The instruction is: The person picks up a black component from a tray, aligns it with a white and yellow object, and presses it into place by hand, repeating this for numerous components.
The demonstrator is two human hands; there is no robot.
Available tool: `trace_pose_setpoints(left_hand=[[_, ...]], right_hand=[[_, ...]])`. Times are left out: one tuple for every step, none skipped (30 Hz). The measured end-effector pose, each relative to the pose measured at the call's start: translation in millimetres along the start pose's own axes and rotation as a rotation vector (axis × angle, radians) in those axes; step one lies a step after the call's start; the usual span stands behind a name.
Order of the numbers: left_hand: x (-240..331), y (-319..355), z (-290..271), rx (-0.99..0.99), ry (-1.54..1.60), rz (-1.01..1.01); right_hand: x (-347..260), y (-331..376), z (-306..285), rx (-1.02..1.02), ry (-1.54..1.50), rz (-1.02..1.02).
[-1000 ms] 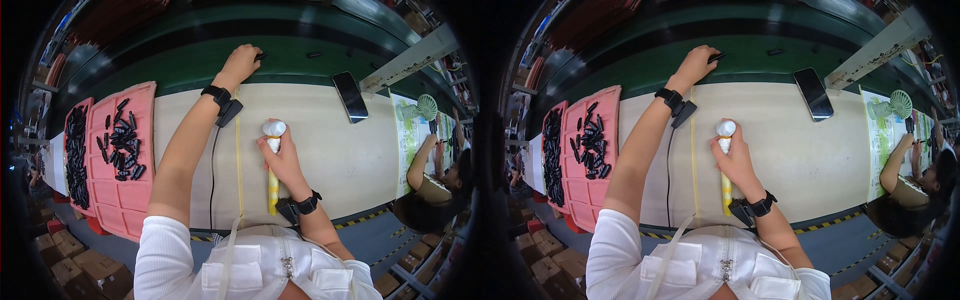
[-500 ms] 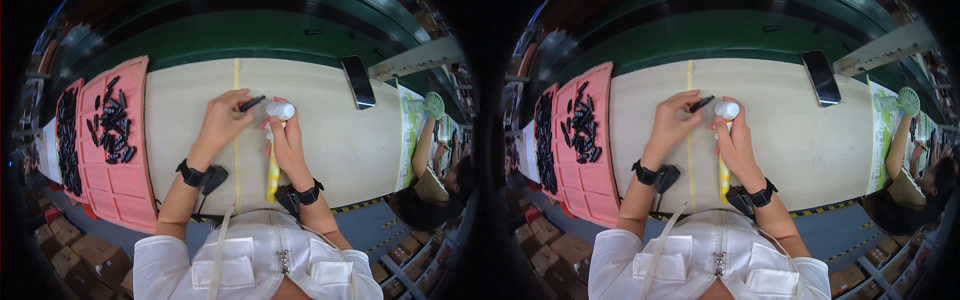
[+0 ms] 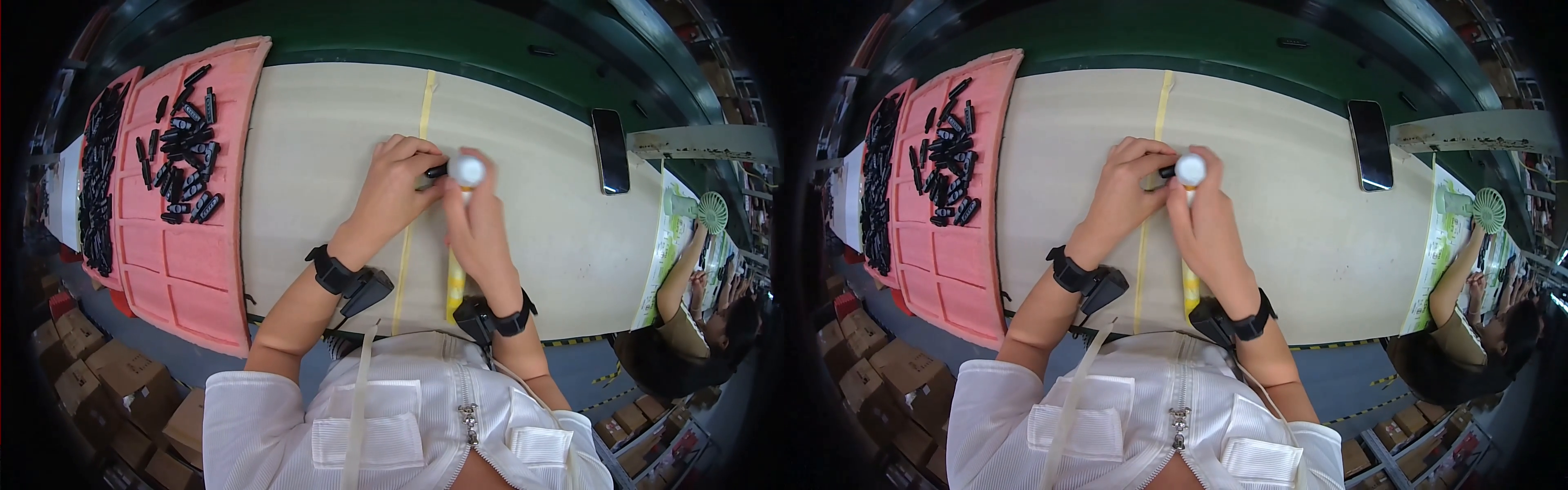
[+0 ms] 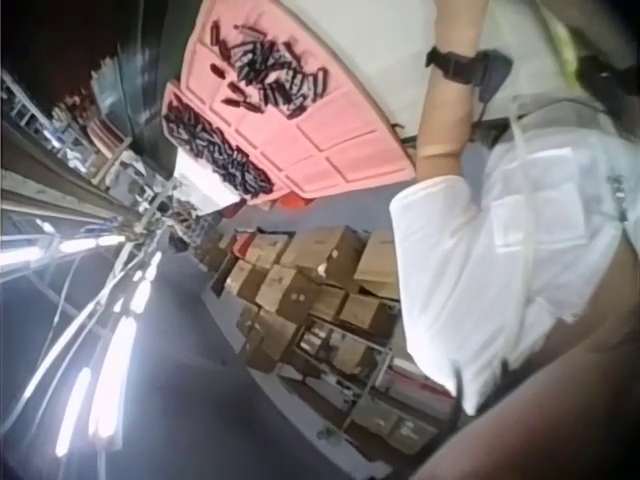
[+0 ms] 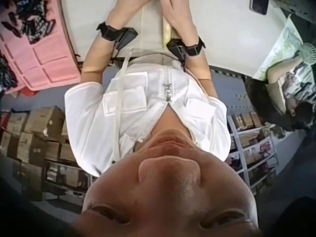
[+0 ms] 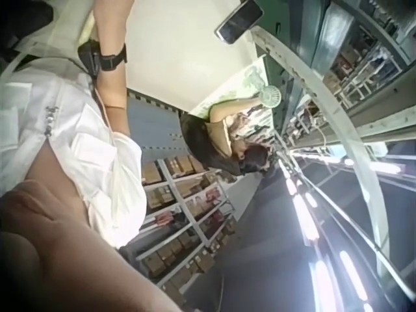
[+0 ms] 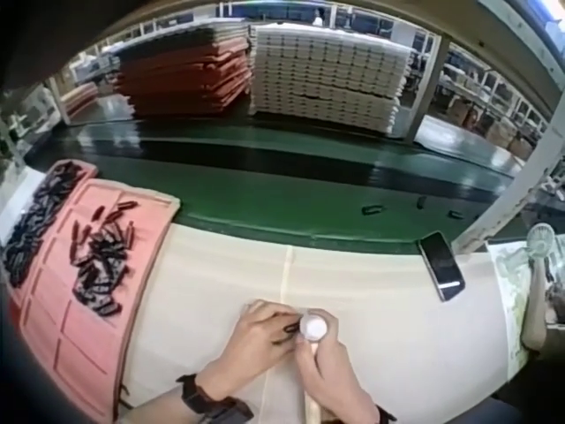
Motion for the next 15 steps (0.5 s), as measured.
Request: trace_pose_setpoints(left_hand=[[-0.4, 0.4, -0.1, -0.002, -0.001, -0.006], [-0.8, 0.8, -0.2, -0.005, -0.001, -0.013], [-1.2, 1.0, -0.3, -0.004, -0.002, -0.012], [-1.6, 1.1, -0.6, 0.011, -0.011, 0.015], [-1.8, 1.2, -0.9, 0.027, -0.019, 0.043], [-0.4, -0.2, -1.7, 0.040, -0.028, 0.072], [1.9, -0.9, -2.8, 0.038, -0.029, 0.074], [4.3, -0.5, -4.0, 0.033, 0.050, 0.033], [8.2, -0.6, -5.5, 0.027, 0.130, -0.009], [10.8, -0.4, -5.4, 0.020, 0.209, -0.050], [12.1, 0.7, -4.2, 0.015, 0.210, -0.046], [11.8, 2.2, -2.0, 0.015, 0.403, -0.128], [11.3, 3.5, 0.5, 0.014, 0.594, -0.212], [10.8, 3.9, 2.7, 0.012, 0.786, -0.297], [10.7, 3.3, 2.8, 0.006, 0.786, -0.296]], right_hand=[[5.4, -2.6, 1.0, -0.033, -0.011, 0.025], [10.5, -5.3, 1.8, -0.067, -0.022, 0.049], [14.0, -6.4, 2.0, -0.100, -0.033, 0.073], [16.1, -6.1, 0.3, -0.100, -0.034, 0.073], [18.3, -5.6, -2.9, -0.038, -0.125, 0.122], [20.1, -5.6, -6.4, 0.027, -0.219, 0.172], [20.5, -5.9, -8.4, 0.092, -0.312, 0.222], [20.5, -6.7, -9.4, 0.095, -0.313, 0.221], [20.1, -7.8, -11.0, 0.123, -0.312, 0.196], [18.9, -9.1, -12.7, 0.152, -0.311, 0.170], [17.9, -9.2, -13.8, 0.182, -0.309, 0.145], [17.7, -8.8, -13.9, 0.189, -0.311, 0.146], [17.4, -8.4, -13.1, 0.181, -0.338, 0.135], [17.1, -7.9, -12.3, 0.174, -0.365, 0.124], [17.1, -7.5, -12.1, 0.165, -0.392, 0.113]])
Point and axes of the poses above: each hand's wrist, its own y-axis away from the middle knuckle, its own z-axis out of the palm, x = y × z, the point moved 1 cm from there along -y, towards the middle knuckle, and after that the axes turned 4 degrees about -x, right-handed, at the moved point
